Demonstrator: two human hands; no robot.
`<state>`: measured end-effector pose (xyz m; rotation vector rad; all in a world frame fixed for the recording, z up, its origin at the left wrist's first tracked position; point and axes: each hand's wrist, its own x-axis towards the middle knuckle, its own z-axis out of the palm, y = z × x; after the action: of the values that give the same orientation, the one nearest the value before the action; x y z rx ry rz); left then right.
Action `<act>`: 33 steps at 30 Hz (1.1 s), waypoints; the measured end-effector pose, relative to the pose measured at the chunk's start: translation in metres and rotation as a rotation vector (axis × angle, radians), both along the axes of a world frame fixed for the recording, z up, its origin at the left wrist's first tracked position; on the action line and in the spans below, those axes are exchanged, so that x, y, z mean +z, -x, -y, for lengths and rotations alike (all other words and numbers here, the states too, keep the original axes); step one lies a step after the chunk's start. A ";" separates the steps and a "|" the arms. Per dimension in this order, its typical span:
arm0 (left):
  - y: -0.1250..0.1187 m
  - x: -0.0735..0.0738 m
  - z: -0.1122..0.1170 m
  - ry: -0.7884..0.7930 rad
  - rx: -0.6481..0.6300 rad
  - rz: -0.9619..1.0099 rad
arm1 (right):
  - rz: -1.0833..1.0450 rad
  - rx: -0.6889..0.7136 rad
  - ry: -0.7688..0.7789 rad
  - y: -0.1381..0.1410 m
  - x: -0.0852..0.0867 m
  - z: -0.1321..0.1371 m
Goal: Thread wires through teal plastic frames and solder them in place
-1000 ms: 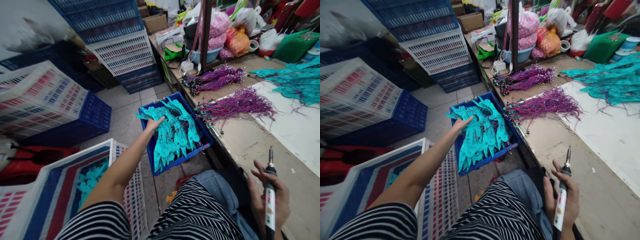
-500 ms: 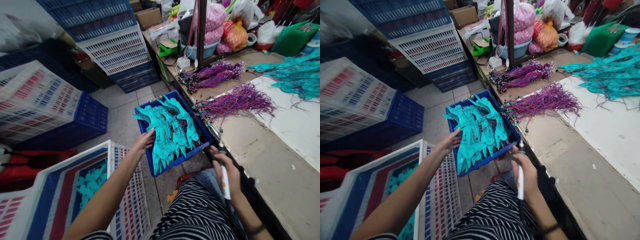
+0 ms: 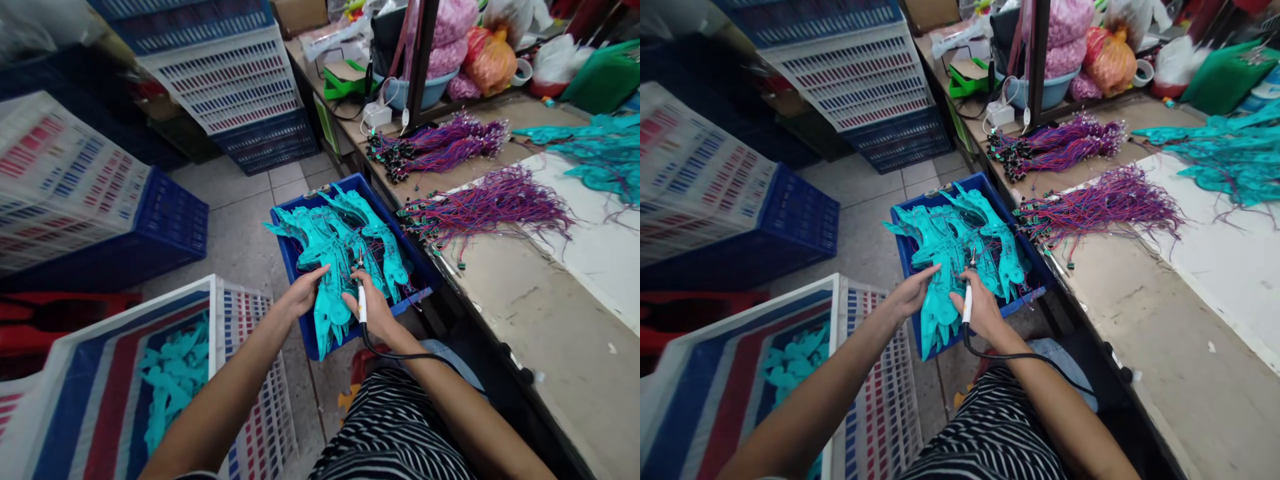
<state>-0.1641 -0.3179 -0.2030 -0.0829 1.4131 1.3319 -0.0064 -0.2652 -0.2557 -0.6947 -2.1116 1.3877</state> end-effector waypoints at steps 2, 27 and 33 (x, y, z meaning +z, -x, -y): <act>0.001 0.004 -0.002 0.024 -0.008 0.047 | -0.032 -0.009 0.000 0.002 0.005 0.003; -0.022 -0.017 0.019 -0.180 0.071 -0.428 | 0.033 0.059 0.170 0.026 0.046 -0.014; -0.017 -0.016 0.011 -0.171 -0.029 -0.534 | 0.112 0.152 0.135 0.030 0.054 -0.028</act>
<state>-0.1471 -0.3288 -0.2195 0.4352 1.7196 1.5106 -0.0368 -0.2371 -0.2015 -0.6908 -2.2118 1.6208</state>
